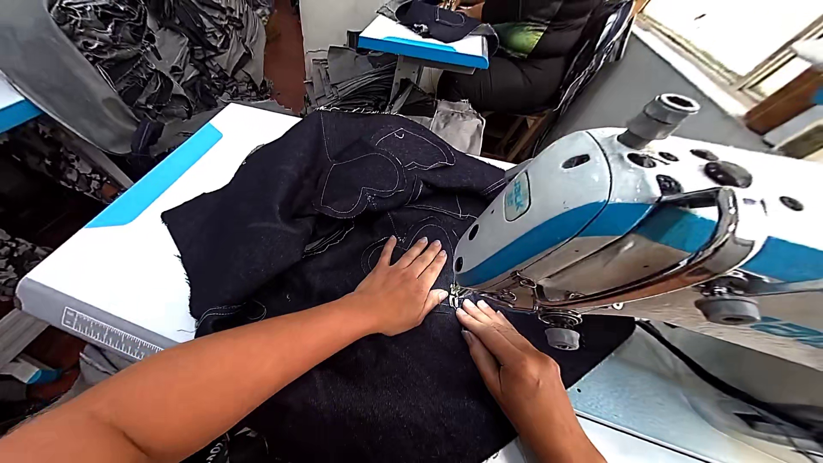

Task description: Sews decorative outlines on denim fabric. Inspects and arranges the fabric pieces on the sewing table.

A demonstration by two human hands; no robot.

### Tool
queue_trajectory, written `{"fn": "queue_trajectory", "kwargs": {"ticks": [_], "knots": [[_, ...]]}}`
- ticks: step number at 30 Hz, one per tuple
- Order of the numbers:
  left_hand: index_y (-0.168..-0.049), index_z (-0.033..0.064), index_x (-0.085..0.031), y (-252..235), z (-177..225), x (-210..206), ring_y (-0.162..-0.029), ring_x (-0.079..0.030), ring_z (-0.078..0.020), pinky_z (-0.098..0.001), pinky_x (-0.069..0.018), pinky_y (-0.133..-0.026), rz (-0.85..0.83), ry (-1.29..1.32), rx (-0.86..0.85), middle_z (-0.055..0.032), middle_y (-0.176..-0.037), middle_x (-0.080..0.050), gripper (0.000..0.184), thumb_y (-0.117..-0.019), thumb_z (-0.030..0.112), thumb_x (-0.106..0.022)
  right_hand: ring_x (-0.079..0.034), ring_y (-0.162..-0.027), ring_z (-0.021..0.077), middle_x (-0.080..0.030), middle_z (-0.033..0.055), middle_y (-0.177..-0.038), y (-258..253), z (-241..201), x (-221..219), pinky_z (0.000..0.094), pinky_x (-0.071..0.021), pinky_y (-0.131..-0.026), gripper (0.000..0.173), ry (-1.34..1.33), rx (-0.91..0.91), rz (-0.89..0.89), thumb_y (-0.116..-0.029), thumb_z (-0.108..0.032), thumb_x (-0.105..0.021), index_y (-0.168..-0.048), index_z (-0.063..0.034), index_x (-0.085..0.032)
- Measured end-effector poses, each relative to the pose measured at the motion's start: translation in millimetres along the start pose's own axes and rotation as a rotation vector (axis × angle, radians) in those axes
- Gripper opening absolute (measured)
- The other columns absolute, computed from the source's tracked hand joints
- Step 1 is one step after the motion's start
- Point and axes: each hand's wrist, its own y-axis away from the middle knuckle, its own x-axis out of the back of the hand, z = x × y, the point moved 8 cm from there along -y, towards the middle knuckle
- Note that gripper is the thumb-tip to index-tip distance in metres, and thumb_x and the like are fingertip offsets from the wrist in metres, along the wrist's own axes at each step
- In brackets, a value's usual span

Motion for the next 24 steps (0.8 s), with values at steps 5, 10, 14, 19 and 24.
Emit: {"fn": "queue_trajectory", "kwargs": {"ticks": [5,10,14,19,24], "knots": [[-0.161,0.0035,-0.029,-6,-4,2,-0.159,-0.014,-0.0277,-0.0651,-0.0021,-0.123,0.011,0.007,0.003,-0.0113,-0.17,-0.024,0.061,-0.1117,0.04,-0.03,-0.072,-0.115,0.0274,-0.076,0.0102,-0.119,-2,5,-1,0.0411,-0.0592,-0.093,0.032,-0.009,-0.016,0.032,-0.1011,-0.019,-0.051,-0.113,-0.0057,-0.078],[-0.161,0.0039,-0.028,-9,-7,2,-0.159,-0.013,-0.0265,-0.065,-0.0011,-0.123,0.017,0.01,0.007,-0.0102,-0.171,-0.022,0.061,-0.1114,0.04,-0.031,-0.073,-0.113,0.0271,-0.076,0.0111,-0.116,-5,6,0,0.0399,-0.0597,-0.092,0.032,-0.009,-0.026,0.055,-0.1002,-0.019,-0.052,-0.111,-0.0045,-0.079],[-0.162,0.0039,-0.027,-11,-7,2,-0.16,-0.012,-0.0261,-0.0649,-0.0007,-0.123,0.006,0.019,0.011,-0.0099,-0.171,-0.021,0.062,-0.1115,0.04,-0.031,-0.072,-0.115,0.029,-0.076,0.0115,-0.118,-7,7,0,0.0413,-0.0585,-0.094,0.033,-0.006,-0.012,0.051,-0.1006,-0.019,-0.051,-0.111,-0.0041,-0.079],[-0.161,-0.0002,-0.025,8,-1,9,-0.159,-0.014,-0.029,-0.0626,-0.0065,-0.125,-0.024,0.084,0.148,-0.0149,-0.17,-0.021,0.066,-0.1103,0.04,-0.039,-0.071,-0.115,0.0342,-0.075,0.0158,-0.119,-7,4,6,0.0459,-0.0565,-0.098,0.035,-0.03,0.018,0.024,-0.0999,-0.02,-0.05,-0.11,-0.0007,-0.078],[-0.159,-0.0083,-0.018,77,31,13,-0.158,-0.006,-0.0402,-0.065,-0.0061,-0.124,-0.267,0.192,0.288,-0.0267,-0.169,-0.01,0.069,-0.1111,0.037,-0.038,-0.07,-0.114,0.0423,-0.072,0.0291,-0.115,31,-4,42,0.0465,-0.0532,-0.103,0.025,-0.072,-0.048,-0.101,-0.0999,-0.005,-0.056,-0.108,0.0118,-0.073]]}}
